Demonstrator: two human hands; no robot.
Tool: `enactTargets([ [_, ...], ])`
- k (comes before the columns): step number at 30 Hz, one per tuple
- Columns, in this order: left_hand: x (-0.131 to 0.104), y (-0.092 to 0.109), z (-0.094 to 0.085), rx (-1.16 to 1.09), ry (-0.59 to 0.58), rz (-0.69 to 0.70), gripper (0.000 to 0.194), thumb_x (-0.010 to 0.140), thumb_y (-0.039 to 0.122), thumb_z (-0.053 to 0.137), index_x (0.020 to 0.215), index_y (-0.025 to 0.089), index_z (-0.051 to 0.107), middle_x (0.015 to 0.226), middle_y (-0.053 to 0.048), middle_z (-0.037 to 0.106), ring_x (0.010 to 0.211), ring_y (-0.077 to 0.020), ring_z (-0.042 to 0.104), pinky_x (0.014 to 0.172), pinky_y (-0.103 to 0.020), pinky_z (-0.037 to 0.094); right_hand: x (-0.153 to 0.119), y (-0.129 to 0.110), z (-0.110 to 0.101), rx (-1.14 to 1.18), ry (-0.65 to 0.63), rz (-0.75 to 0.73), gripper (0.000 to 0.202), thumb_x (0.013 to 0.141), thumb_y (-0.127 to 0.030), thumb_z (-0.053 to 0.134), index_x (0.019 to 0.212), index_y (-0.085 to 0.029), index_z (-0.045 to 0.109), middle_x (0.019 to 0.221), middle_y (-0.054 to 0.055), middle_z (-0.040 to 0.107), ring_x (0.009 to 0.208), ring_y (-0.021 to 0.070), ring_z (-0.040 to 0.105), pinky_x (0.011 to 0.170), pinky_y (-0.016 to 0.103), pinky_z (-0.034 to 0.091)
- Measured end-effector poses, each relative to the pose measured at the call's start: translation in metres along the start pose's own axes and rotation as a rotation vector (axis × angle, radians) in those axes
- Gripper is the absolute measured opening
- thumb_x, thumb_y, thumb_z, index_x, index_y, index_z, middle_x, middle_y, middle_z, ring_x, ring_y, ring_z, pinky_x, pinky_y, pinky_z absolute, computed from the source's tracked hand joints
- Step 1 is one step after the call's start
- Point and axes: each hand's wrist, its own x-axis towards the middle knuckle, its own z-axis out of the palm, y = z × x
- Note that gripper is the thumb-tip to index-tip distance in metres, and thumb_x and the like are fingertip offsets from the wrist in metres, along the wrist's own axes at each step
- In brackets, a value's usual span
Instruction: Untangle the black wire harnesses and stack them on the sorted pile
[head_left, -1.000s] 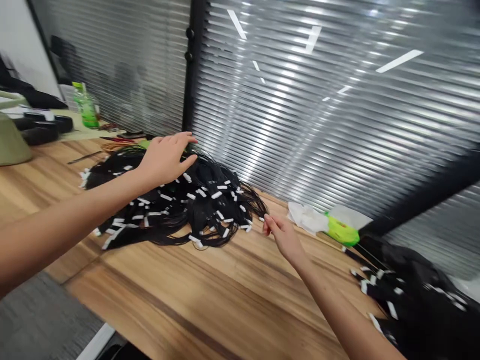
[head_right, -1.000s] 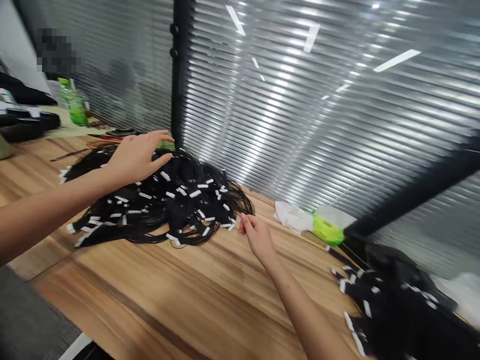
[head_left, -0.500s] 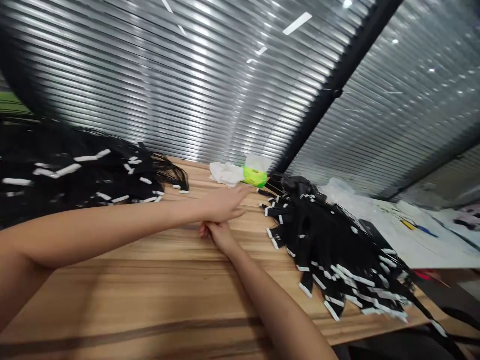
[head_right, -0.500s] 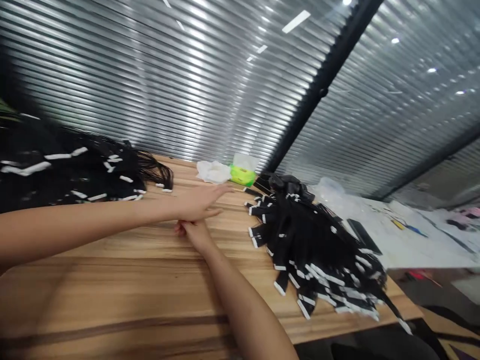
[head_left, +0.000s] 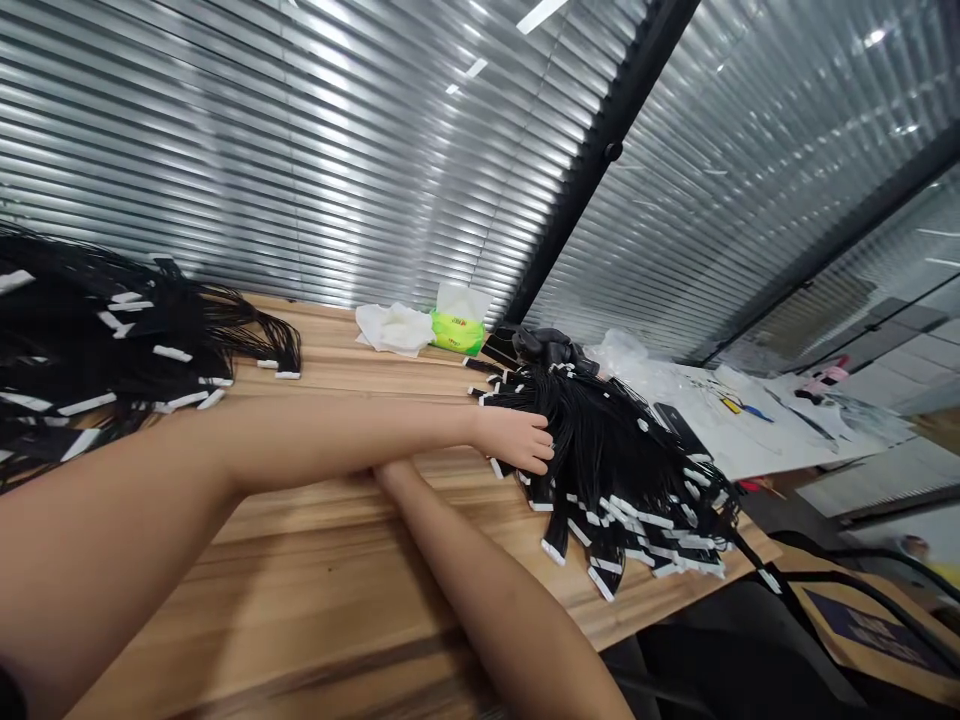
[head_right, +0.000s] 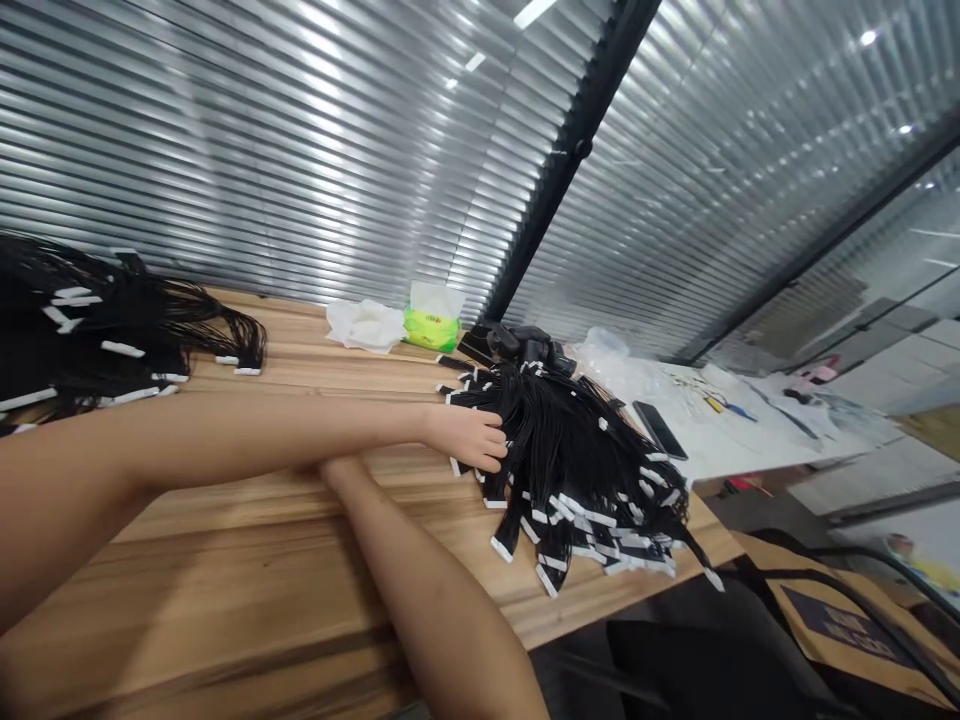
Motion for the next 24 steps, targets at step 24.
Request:
enactTargets([
  [24, -0.037, -0.012, -0.12, -0.517, 1.586, -0.453, 0.014, 0.1, 0.033, 0.037, 0.1, 0.022, 0.044, 0.105, -0.005, 0.06, 0.088, -0.014, 0.059, 0.082, -0.028, 0.044, 0.017, -0.012, -0.008, 0.44, 0.067, 0.181, 0.056, 0.081, -0.071, 0.03, 0.097, -0.026, 0.058, 0.094, 0.005, 0.069, 0.082, 0.0193, 0.067, 0.069, 0.031, 0.052],
])
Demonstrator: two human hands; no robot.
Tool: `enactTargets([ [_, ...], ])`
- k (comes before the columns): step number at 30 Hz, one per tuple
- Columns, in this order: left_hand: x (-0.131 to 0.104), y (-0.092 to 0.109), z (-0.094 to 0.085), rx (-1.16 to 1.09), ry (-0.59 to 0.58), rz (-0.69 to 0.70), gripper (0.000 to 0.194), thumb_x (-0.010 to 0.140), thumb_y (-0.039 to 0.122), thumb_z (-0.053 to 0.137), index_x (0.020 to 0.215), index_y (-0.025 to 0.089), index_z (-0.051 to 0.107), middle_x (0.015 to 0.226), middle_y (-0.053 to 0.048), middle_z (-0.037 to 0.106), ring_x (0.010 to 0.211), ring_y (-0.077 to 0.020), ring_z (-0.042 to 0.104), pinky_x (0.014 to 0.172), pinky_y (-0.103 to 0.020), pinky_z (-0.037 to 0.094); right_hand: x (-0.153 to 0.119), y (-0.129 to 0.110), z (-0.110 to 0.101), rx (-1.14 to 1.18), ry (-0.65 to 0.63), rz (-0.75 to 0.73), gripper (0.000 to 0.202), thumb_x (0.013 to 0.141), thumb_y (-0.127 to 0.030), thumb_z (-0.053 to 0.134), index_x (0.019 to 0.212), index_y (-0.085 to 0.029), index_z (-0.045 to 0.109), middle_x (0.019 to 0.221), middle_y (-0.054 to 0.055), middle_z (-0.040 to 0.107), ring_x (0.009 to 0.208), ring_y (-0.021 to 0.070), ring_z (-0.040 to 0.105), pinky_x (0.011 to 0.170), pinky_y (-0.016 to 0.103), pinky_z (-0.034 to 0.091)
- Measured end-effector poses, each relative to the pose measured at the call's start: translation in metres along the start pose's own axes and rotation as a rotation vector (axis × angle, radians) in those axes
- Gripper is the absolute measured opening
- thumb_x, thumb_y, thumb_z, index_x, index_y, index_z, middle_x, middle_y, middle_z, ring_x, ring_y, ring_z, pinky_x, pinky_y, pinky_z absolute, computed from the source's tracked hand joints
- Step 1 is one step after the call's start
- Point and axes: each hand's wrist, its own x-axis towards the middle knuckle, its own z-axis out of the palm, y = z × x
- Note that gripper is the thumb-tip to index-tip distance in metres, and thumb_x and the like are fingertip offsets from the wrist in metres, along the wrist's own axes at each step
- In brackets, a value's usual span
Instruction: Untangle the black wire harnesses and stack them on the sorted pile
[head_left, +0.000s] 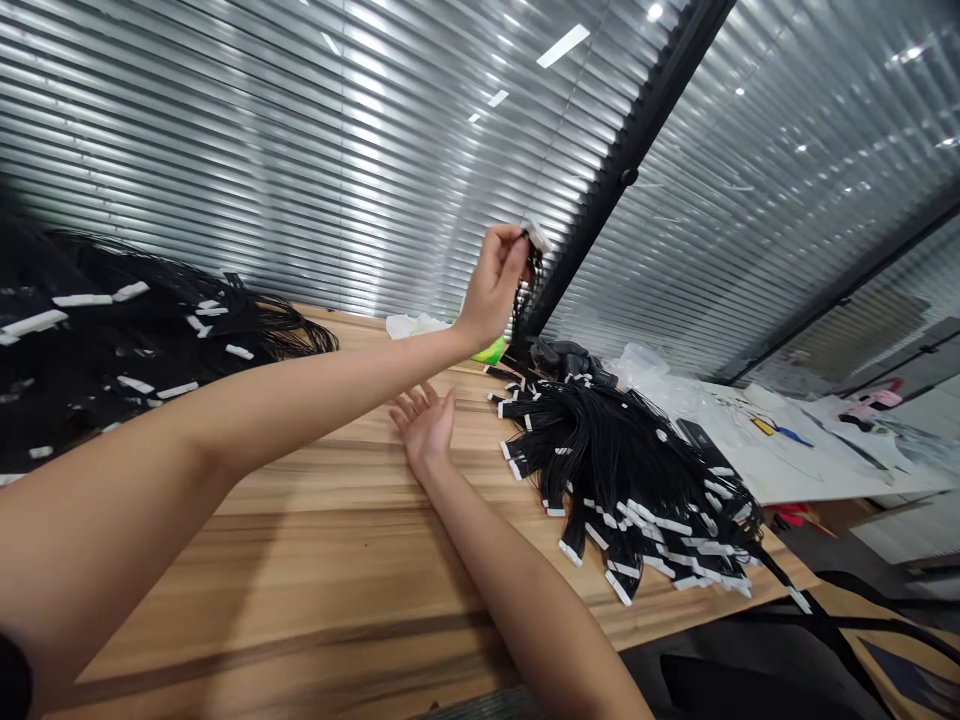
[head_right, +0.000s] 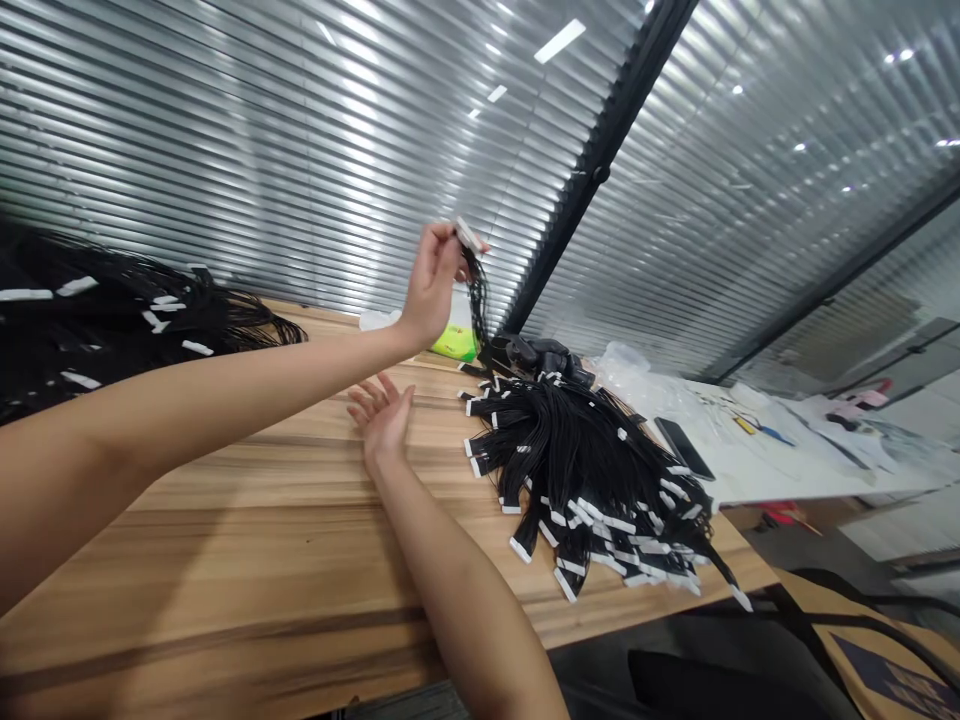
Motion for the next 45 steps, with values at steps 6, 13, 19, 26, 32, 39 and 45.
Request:
enactTargets([
  [6, 0.028, 0.067, -0.047, 0.012, 0.34, 0.047, 0.022, 0.103, 0.03, 0.03, 0.097, 0.019, 0.048, 0.099, -0.001, 0.063, 0.071, -0.008, 0.051, 0.065, -0.02, 0.041, -0.008, -0.01, -0.007, 0.119, -0.081, 0.035, 0.064, 0.079, -0.076, 0.027, 0.103, -0.026, 0.06, 0.105, 0.007, 0.069, 0.095, 0.022, 0.065, 0.085, 0.04, 0.051],
  [13, 0.012, 0.107, -0.113, 0.082, 0.476, -0.006, 0.029, 0.102, 0.04, 0.032, 0.099, 0.019, 0.052, 0.11, -0.004, 0.063, 0.078, -0.0107, 0.054, 0.065, -0.02, 0.044, -0.029, -0.011, 0.005, 0.037, -0.335, 0.274, 0.079, 0.073, -0.084, 0.033, 0.108, -0.02, 0.064, 0.101, 0.011, 0.071, 0.085, 0.0251, 0.067, 0.069, 0.04, 0.054],
  [19, -0.054, 0.105, -0.172, 0.13, 0.331, -0.072, 0.035, 0.097, 0.049, 0.031, 0.092, 0.022, 0.053, 0.105, -0.003, 0.066, 0.09, -0.0144, 0.061, 0.075, -0.024, 0.051, -0.04, 0.001, 0.003, -0.135, -0.386, 0.344, 0.042, 0.077, -0.055, 0.065, 0.097, -0.018, 0.068, 0.066, 0.001, 0.068, 0.042, 0.0105, 0.053, 0.04, 0.021, 0.04],
  [26, -0.15, 0.093, -0.22, 0.233, 0.096, -0.661, 0.026, 0.082, 0.042, 0.06, 0.098, 0.022, 0.061, 0.136, -0.004, 0.055, 0.131, -0.0282, 0.046, 0.114, -0.041, 0.033, -0.044, 0.014, 0.004, -0.256, -0.313, 0.188, 0.027, 0.076, -0.035, 0.073, 0.098, -0.022, 0.066, 0.08, 0.001, 0.073, 0.066, 0.0163, 0.068, 0.055, 0.027, 0.053],
  [32, -0.179, 0.077, -0.221, 0.125, 0.135, -0.857, 0.04, 0.084, 0.049, 0.057, 0.116, 0.024, 0.056, 0.129, -0.006, 0.061, 0.126, -0.0268, 0.052, 0.113, -0.04, 0.037, -0.049, 0.03, 0.021, -0.402, -0.419, 0.283, 0.032, 0.072, -0.046, 0.074, 0.087, -0.018, 0.073, 0.081, 0.007, 0.077, 0.087, 0.0267, 0.071, 0.076, 0.039, 0.057],
  [39, -0.161, 0.066, -0.219, -0.079, 0.194, -1.083, 0.044, 0.091, 0.054, 0.037, 0.103, 0.019, 0.06, 0.1, -0.012, 0.071, 0.087, -0.0245, 0.069, 0.062, -0.033, 0.056, -0.05, 0.026, 0.031, -0.464, -0.555, 0.509, 0.031, 0.071, -0.04, 0.078, 0.091, -0.018, 0.074, 0.086, 0.007, 0.077, 0.087, 0.0242, 0.071, 0.087, 0.042, 0.053],
  [45, -0.164, 0.072, -0.216, -0.159, 0.208, -1.025, 0.034, 0.091, 0.043, 0.044, 0.114, 0.018, 0.051, 0.096, -0.008, 0.071, 0.08, -0.0154, 0.068, 0.078, -0.028, 0.052, -0.061, 0.012, 0.033, -0.473, -0.664, 0.802, 0.029, 0.078, -0.037, 0.072, 0.1, -0.018, 0.072, 0.088, 0.007, 0.076, 0.085, 0.0215, 0.073, 0.082, 0.038, 0.054],
])
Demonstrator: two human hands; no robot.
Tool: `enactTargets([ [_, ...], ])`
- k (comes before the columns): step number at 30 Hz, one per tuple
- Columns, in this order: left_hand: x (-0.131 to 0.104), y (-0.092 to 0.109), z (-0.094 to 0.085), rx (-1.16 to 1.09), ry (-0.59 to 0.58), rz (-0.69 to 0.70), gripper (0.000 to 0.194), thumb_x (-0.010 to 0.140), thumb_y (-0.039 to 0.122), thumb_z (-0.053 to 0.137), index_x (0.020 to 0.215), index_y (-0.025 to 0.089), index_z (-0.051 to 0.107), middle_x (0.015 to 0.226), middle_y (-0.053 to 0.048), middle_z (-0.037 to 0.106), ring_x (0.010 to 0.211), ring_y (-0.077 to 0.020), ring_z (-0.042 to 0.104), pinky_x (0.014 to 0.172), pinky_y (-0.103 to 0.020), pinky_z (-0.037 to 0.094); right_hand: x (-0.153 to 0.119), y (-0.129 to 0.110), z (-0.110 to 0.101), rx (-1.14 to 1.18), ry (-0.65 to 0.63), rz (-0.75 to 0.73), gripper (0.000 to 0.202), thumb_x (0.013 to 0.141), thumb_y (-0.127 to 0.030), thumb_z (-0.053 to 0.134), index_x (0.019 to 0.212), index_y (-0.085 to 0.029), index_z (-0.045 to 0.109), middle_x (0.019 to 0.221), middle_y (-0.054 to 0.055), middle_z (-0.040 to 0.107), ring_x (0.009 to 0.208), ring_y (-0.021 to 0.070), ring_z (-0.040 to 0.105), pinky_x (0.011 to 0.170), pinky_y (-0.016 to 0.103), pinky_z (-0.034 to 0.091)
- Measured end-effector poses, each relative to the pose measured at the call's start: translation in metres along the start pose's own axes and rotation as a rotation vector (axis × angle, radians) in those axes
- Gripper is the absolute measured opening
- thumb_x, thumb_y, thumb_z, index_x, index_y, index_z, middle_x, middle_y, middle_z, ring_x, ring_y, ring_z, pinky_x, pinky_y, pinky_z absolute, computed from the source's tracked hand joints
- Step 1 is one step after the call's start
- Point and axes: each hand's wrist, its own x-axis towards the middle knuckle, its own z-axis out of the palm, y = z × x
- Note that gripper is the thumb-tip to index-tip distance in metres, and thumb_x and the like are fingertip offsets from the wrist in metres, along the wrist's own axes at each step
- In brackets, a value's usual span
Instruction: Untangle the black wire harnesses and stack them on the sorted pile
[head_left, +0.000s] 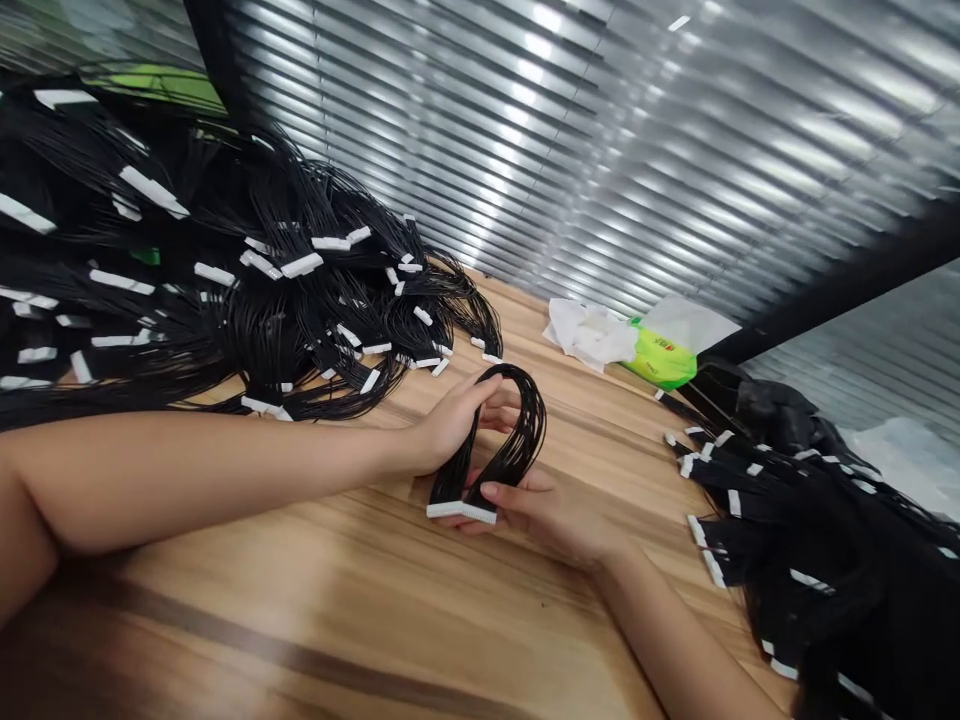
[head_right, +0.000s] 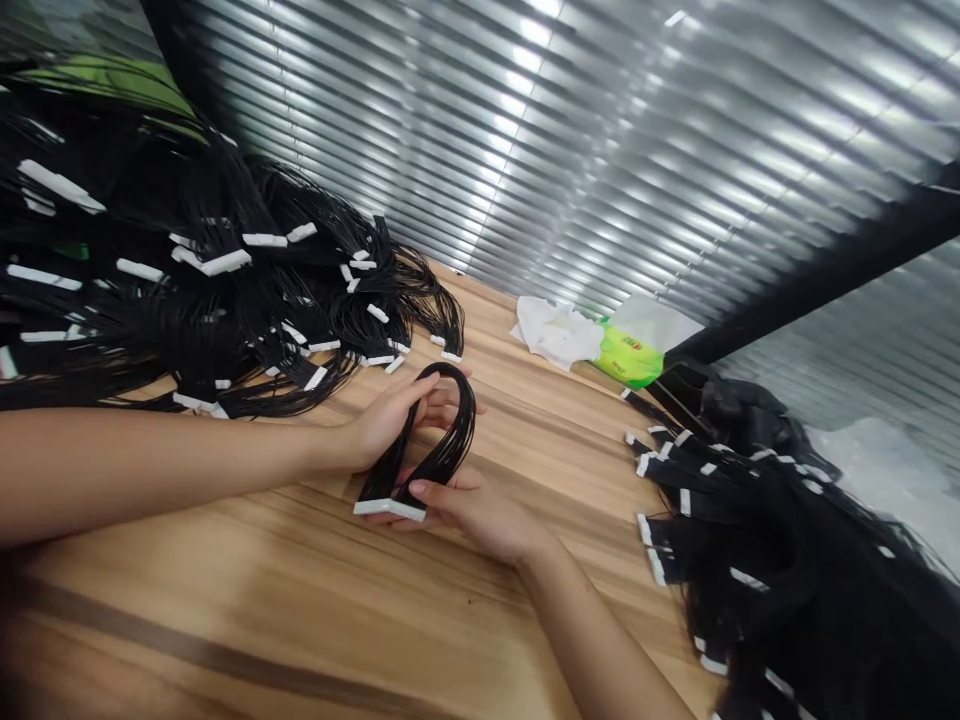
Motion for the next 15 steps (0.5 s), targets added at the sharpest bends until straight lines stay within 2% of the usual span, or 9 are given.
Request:
enactTargets([
  [3, -0.006, -0.003, 0.0, 0.061, -0.032, 0.116, 0.039, 0.091, 0.047, 0.044, 0.115, 0.017, 0.051, 0.098, -0.008, 0.069, 0.074, -0.0147, 0.065, 0.073, -0.028, 0.051, -0.001, 0.0, 0.016, -0.024, -0.045, 0.034, 0.03, 0.082, -0.037, 0.067, 0.105, -0.019, 0.072, 0.099, 0.009, 0.075, 0.097, 0.0224, 0.071, 0.087, 0.038, 0.054],
  [6, -0.01, -0.005, -0.004, 0.208, -0.07, 0.169, 0.044, 0.095, 0.052, 0.037, 0.125, 0.021, 0.046, 0.11, -0.008, 0.066, 0.079, -0.0151, 0.065, 0.077, -0.03, 0.05, 0.0, 0.004, 0.03, -0.047, 0.044, -0.024, 0.024, 0.081, -0.036, 0.069, 0.099, -0.021, 0.073, 0.098, 0.008, 0.075, 0.098, 0.023, 0.07, 0.088, 0.039, 0.054],
  [8, -0.012, -0.005, -0.008, 0.328, -0.049, 0.183, 0.049, 0.096, 0.051, 0.037, 0.137, 0.026, 0.033, 0.129, -0.009, 0.057, 0.099, -0.0176, 0.064, 0.09, -0.033, 0.049, 0.001, 0.009, 0.032, -0.041, 0.159, -0.083, 0.022, 0.08, -0.039, 0.069, 0.093, -0.022, 0.073, 0.086, 0.007, 0.076, 0.089, 0.0244, 0.072, 0.089, 0.043, 0.054],
  [10, -0.016, -0.003, -0.011, 0.469, -0.015, 0.246, 0.054, 0.097, 0.048, 0.037, 0.144, 0.028, 0.021, 0.147, -0.01, 0.041, 0.124, -0.0205, 0.052, 0.104, -0.038, 0.042, 0.002, 0.015, 0.026, -0.082, 0.328, -0.172, 0.023, 0.08, -0.044, 0.067, 0.089, -0.023, 0.073, 0.084, 0.006, 0.075, 0.089, 0.0271, 0.071, 0.093, 0.048, 0.051],
  [11, -0.019, -0.002, -0.012, 0.557, -0.034, 0.305, 0.055, 0.097, 0.049, 0.038, 0.145, 0.027, 0.021, 0.152, -0.01, 0.033, 0.133, -0.022, 0.043, 0.11, -0.04, 0.037, 0.002, 0.018, 0.021, -0.148, 0.429, -0.223, 0.025, 0.081, -0.046, 0.065, 0.09, -0.024, 0.072, 0.088, 0.006, 0.075, 0.096, 0.0284, 0.069, 0.099, 0.05, 0.047],
  [13, -0.025, -0.002, -0.011, 0.759, -0.175, 0.419, 0.063, 0.092, 0.056, 0.045, 0.145, 0.026, 0.028, 0.155, -0.009, 0.027, 0.142, -0.0262, 0.031, 0.118, -0.044, 0.026, 0.004, 0.023, 0.009, -0.329, 0.628, -0.318, 0.029, 0.083, -0.049, 0.06, 0.098, -0.027, 0.072, 0.102, 0.007, 0.074, 0.114, 0.0297, 0.061, 0.11, 0.05, 0.036],
  [14, -0.028, -0.003, -0.009, 0.857, -0.272, 0.458, 0.076, 0.085, 0.06, 0.055, 0.146, 0.025, 0.028, 0.157, -0.009, 0.025, 0.143, -0.0287, 0.026, 0.12, -0.046, 0.022, 0.006, 0.025, 0.003, -0.409, 0.696, -0.345, 0.032, 0.084, -0.05, 0.058, 0.104, -0.029, 0.071, 0.11, 0.006, 0.072, 0.122, 0.0296, 0.056, 0.113, 0.05, 0.031],
  [15, -0.031, -0.005, -0.006, 0.931, -0.323, 0.467, 0.096, 0.075, 0.063, 0.066, 0.15, 0.024, 0.02, 0.157, -0.011, 0.023, 0.144, -0.0312, 0.025, 0.12, -0.047, 0.02, 0.008, 0.027, -0.001, -0.464, 0.744, -0.374, 0.036, 0.085, -0.05, 0.056, 0.111, -0.029, 0.068, 0.116, 0.006, 0.07, 0.127, 0.0295, 0.051, 0.114, 0.049, 0.03],
])
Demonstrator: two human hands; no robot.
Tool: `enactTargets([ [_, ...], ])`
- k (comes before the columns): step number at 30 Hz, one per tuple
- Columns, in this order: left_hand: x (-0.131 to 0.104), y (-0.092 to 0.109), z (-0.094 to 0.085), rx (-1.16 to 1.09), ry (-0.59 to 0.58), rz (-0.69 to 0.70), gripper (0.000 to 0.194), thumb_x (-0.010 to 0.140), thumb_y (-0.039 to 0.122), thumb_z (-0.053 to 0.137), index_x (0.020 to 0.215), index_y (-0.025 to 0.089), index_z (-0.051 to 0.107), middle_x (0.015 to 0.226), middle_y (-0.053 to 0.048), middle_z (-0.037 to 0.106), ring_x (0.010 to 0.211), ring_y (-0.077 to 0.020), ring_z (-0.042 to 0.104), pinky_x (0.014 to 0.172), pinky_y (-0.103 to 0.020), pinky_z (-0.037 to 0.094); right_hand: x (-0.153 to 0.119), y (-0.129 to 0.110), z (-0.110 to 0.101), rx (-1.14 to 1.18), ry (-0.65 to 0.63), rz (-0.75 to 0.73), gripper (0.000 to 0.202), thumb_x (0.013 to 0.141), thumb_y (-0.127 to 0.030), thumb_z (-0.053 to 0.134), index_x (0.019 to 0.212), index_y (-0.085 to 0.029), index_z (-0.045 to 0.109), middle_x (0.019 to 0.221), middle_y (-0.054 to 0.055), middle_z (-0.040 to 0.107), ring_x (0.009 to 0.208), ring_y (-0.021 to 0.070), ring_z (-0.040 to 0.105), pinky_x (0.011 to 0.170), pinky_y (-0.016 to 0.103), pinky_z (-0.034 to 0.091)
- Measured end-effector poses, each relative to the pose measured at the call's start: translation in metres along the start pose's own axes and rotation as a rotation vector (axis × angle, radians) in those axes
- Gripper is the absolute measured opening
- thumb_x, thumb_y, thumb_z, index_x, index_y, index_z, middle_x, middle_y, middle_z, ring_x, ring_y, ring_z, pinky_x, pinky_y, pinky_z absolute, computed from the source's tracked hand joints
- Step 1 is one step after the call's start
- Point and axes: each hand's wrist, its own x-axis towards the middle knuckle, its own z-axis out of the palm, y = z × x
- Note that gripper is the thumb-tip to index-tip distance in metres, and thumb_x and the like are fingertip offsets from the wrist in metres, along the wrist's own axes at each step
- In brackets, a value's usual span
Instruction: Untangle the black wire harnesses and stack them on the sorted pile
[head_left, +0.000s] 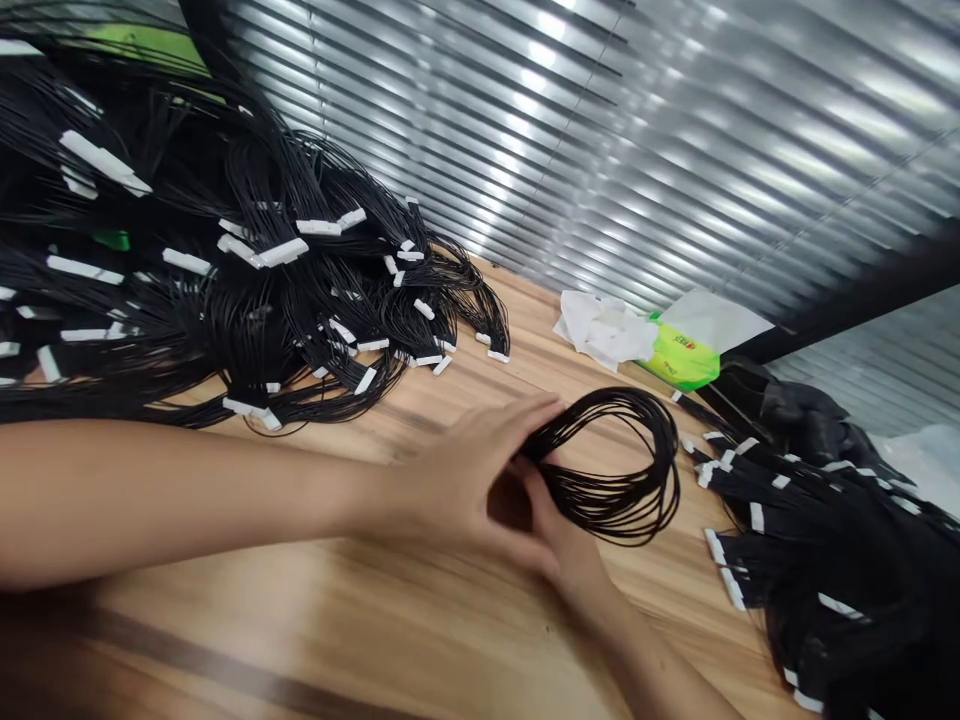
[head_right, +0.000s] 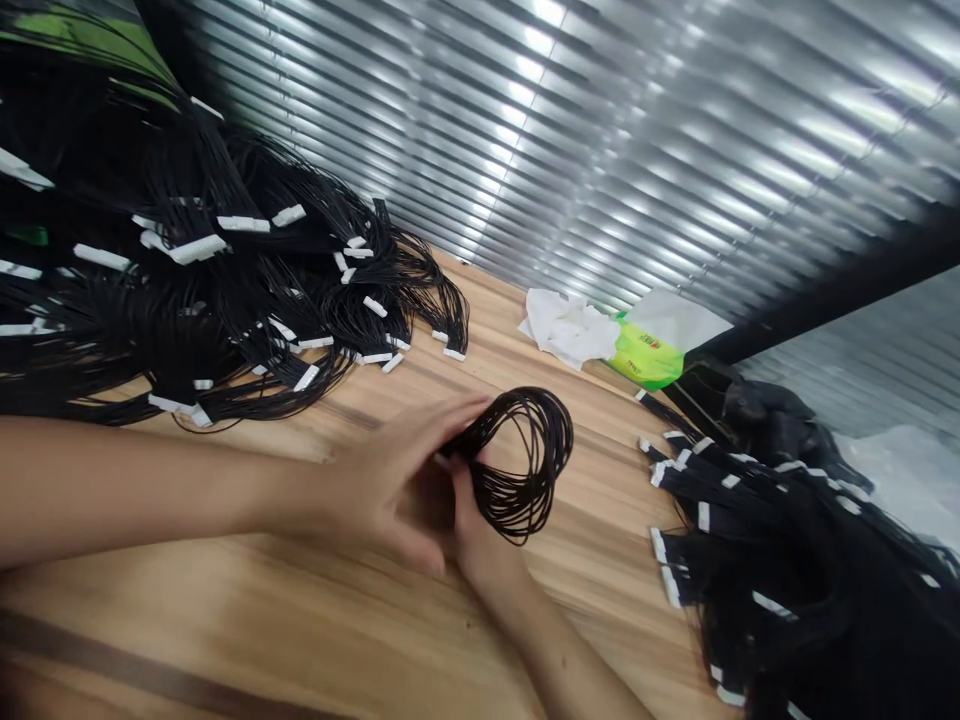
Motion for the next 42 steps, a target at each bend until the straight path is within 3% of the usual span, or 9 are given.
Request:
enactTargets([
  [3, -0.002, 0.006, 0.012, 0.055, -0.017, -0.063, 0.123, 0.061, 0.06, 0.078, 0.153, 0.017, 0.008, 0.156, -0.018, 0.022, 0.142, -0.0378, 0.024, 0.117, -0.055, 0.024, 0.004, 0.006, 0.006, -0.072, 0.0, -0.11, 0.044, 0.086, -0.046, 0.054, 0.124, -0.025, 0.062, 0.127, 0.009, 0.064, 0.132, 0.0316, 0.046, 0.113, 0.05, 0.032],
  [8, 0.002, 0.006, 0.01, -0.211, 0.095, -0.19, 0.055, 0.09, 0.045, 0.052, 0.137, 0.019, 0.045, 0.144, -0.012, 0.045, 0.138, -0.0272, 0.036, 0.12, -0.047, 0.02, -0.003, -0.006, 0.018, -0.16, -0.061, -0.294, 0.049, 0.082, -0.027, 0.061, 0.13, -0.022, 0.055, 0.131, 0.013, 0.06, 0.124, 0.0318, 0.052, 0.107, 0.049, 0.04],
  [11, 0.008, -0.003, -0.002, -0.616, 0.032, -0.286, 0.041, 0.097, 0.035, 0.036, 0.131, 0.02, 0.052, 0.136, -0.009, 0.056, 0.131, -0.0216, 0.046, 0.115, -0.04, 0.029, -0.004, -0.013, 0.01, 0.106, -0.102, -0.185, 0.052, 0.08, -0.032, 0.068, 0.129, -0.023, 0.053, 0.13, 0.01, 0.062, 0.121, 0.0265, 0.056, 0.103, 0.042, 0.044],
  [15, 0.017, -0.02, -0.012, -1.107, -0.123, -0.414, 0.043, 0.088, 0.026, 0.043, 0.127, 0.014, 0.055, 0.125, -0.011, 0.063, 0.116, -0.0242, 0.058, 0.099, -0.037, 0.042, 0.005, -0.015, -0.008, 0.395, -0.238, 0.019, 0.031, 0.076, -0.035, 0.075, 0.105, -0.025, 0.068, 0.098, 0.003, 0.075, 0.089, 0.018, 0.067, 0.083, 0.03, 0.053],
  [19, 0.021, -0.028, -0.013, -1.356, -0.242, -0.432, 0.053, 0.076, 0.018, 0.045, 0.129, 0.016, 0.053, 0.126, -0.007, 0.063, 0.111, -0.0205, 0.059, 0.091, -0.031, 0.043, 0.013, -0.018, -0.018, 0.475, -0.369, 0.149, 0.024, 0.071, -0.031, 0.081, 0.092, -0.023, 0.074, 0.069, -0.001, 0.071, 0.058, 0.0101, 0.057, 0.055, 0.019, 0.046],
  [25, 0.023, -0.026, -0.014, -1.315, -0.268, -0.457, 0.062, 0.066, 0.019, 0.045, 0.127, 0.012, 0.053, 0.126, -0.01, 0.061, 0.102, -0.0199, 0.059, 0.071, -0.024, 0.042, 0.016, -0.018, -0.023, 0.447, -0.328, 0.193, 0.021, 0.075, -0.035, 0.076, 0.087, -0.019, 0.075, 0.073, 0.003, 0.069, 0.05, 0.0079, 0.047, 0.041, 0.019, 0.031],
  [31, 0.019, -0.022, -0.012, -1.371, -0.278, -0.504, 0.069, 0.066, 0.016, 0.044, 0.135, 0.017, 0.046, 0.119, -0.007, 0.064, 0.103, -0.0216, 0.061, 0.086, -0.033, 0.043, 0.014, -0.022, -0.024, 0.323, -0.395, 0.202, 0.027, 0.077, -0.035, 0.074, 0.101, -0.022, 0.071, 0.074, 0.0, 0.068, 0.047, 0.0063, 0.039, 0.039, 0.019, 0.028],
  [34, 0.018, -0.023, -0.01, -1.48, -0.286, -0.469, 0.063, 0.067, 0.013, 0.045, 0.129, 0.017, 0.051, 0.107, -0.003, 0.068, 0.102, -0.0184, 0.063, 0.087, -0.028, 0.043, 0.012, -0.024, -0.024, 0.238, -0.429, 0.198, 0.021, 0.077, -0.036, 0.074, 0.089, -0.019, 0.071, 0.068, -0.001, 0.064, 0.045, 0.0049, 0.035, 0.039, 0.019, 0.027],
  [42, 0.019, -0.026, -0.011, -1.497, -0.281, -0.548, 0.065, 0.061, 0.011, 0.047, 0.126, 0.015, 0.051, 0.115, -0.006, 0.068, 0.104, -0.0196, 0.063, 0.081, -0.027, 0.047, 0.011, -0.024, -0.02, 0.193, -0.293, 0.175, 0.03, 0.072, -0.046, 0.074, 0.081, -0.017, 0.074, 0.061, -0.001, 0.06, 0.039, 0.0041, 0.035, 0.037, 0.02, 0.025],
])
